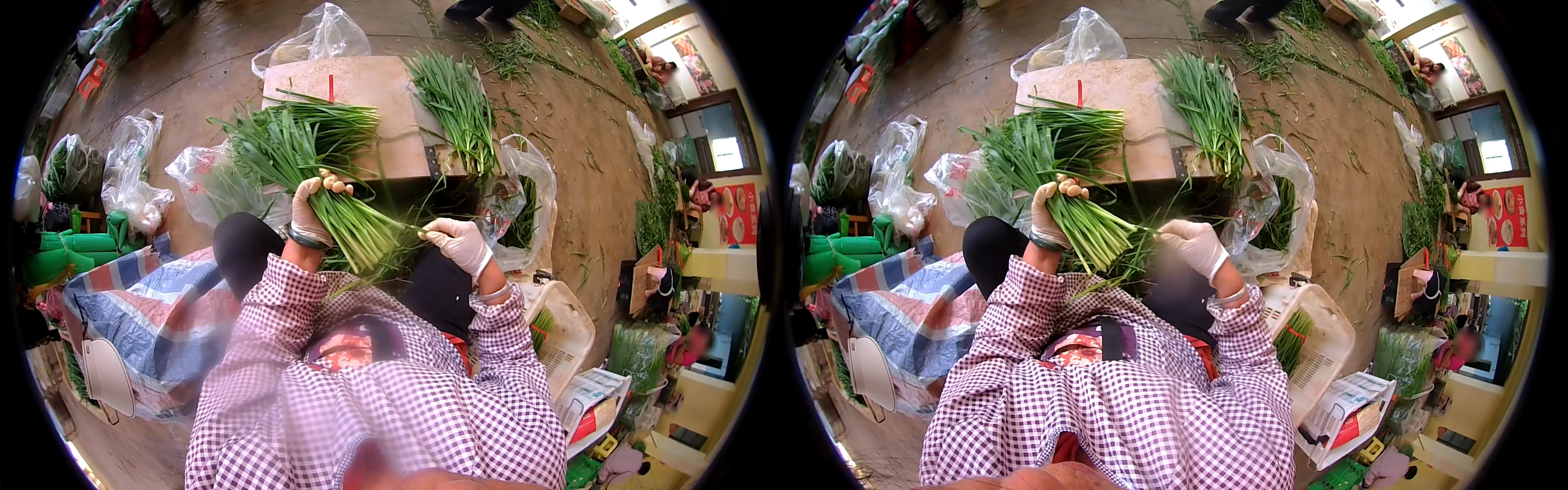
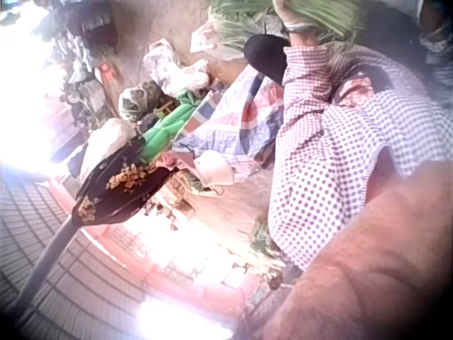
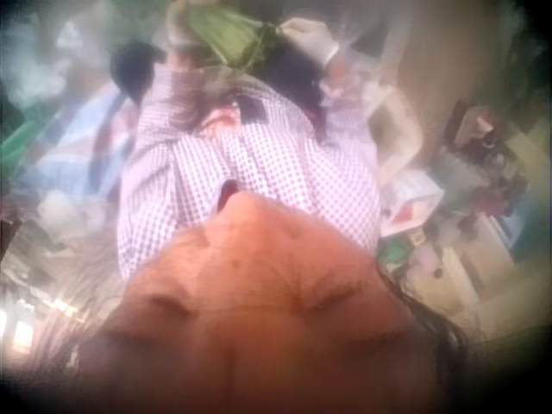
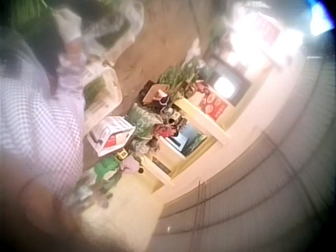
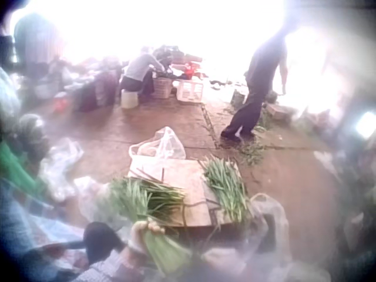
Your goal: The person bundles chives by hand, secures them with a tie, trims the root ends with a knife on a cutting board, and places the bundles into a plastic crate.
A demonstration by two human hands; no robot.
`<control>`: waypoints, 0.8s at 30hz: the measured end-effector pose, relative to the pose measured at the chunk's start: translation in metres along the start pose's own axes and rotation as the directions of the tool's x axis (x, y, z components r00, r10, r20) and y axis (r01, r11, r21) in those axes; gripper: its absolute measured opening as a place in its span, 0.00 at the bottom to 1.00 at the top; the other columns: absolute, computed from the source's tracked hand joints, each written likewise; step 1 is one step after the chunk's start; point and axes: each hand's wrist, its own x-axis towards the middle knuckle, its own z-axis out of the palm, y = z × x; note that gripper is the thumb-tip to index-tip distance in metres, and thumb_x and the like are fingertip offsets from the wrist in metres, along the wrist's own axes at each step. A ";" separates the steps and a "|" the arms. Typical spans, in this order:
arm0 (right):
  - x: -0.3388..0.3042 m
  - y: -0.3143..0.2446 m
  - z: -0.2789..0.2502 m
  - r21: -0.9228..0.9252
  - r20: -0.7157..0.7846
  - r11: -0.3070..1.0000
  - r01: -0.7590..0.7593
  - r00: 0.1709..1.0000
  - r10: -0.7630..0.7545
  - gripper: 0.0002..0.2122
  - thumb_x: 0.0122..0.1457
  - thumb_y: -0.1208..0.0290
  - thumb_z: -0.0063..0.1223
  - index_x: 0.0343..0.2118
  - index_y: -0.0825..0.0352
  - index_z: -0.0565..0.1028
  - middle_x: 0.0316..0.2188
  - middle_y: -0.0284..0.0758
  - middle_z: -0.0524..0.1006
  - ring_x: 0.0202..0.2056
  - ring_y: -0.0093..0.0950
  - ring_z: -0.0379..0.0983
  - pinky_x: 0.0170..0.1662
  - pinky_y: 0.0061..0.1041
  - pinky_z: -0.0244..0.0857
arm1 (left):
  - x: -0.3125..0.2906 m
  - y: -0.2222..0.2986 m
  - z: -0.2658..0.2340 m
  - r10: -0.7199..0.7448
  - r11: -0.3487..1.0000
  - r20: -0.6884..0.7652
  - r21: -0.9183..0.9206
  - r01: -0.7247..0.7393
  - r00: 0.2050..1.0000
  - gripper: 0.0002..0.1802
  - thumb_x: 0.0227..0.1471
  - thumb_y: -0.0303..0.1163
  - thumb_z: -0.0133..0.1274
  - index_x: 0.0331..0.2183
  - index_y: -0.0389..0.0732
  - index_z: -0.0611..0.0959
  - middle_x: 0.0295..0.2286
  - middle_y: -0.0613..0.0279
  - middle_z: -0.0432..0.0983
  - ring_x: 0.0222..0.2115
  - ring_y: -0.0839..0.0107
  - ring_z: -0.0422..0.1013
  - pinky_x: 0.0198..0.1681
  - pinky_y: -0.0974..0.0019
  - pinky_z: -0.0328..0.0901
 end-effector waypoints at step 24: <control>0.027 -0.043 0.076 -0.622 0.116 0.782 -0.043 0.982 0.146 0.19 0.49 0.66 0.60 0.44 0.62 0.68 0.32 0.47 0.78 0.36 0.46 0.76 0.38 0.41 0.70 | -0.037 0.009 0.007 0.194 0.970 0.021 0.147 -0.195 0.981 0.23 0.48 0.24 0.57 0.47 0.36 0.73 0.37 0.63 0.76 0.41 0.67 0.72 0.55 0.59 0.65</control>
